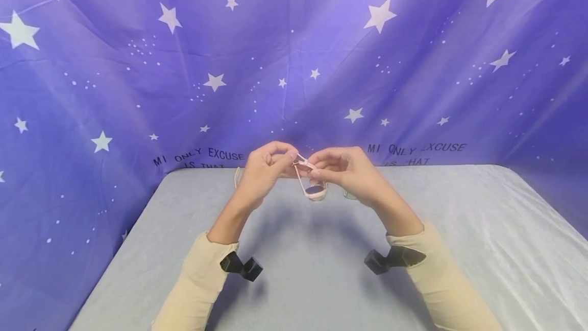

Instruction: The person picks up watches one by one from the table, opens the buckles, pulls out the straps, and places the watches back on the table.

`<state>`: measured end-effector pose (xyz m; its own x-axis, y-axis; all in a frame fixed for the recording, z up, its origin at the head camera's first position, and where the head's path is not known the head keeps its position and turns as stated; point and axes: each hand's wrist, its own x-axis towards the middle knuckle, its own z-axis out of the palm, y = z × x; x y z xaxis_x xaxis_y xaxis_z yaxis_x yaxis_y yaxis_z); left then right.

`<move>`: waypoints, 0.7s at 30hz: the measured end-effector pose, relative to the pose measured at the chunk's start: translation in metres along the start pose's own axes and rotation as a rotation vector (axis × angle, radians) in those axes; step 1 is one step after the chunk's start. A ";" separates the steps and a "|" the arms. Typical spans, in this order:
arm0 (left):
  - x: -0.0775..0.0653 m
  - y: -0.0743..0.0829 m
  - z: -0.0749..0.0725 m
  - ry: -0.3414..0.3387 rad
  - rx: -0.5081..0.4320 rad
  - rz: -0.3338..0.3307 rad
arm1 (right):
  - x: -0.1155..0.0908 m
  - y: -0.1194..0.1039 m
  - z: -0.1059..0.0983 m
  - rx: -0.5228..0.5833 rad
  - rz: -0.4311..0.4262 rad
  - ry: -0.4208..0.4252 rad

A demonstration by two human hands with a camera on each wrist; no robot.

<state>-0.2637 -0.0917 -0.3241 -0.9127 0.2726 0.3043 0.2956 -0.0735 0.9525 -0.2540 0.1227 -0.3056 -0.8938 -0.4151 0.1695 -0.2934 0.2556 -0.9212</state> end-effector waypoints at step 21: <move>0.001 0.001 -0.006 -0.079 -0.116 0.015 | -0.001 -0.002 -0.001 0.048 0.016 0.050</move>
<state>-0.2662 -0.0971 -0.3231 -0.8820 0.3451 0.3208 0.2702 -0.1873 0.9444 -0.2535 0.1237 -0.3036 -0.9147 -0.3664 0.1707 -0.2633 0.2198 -0.9393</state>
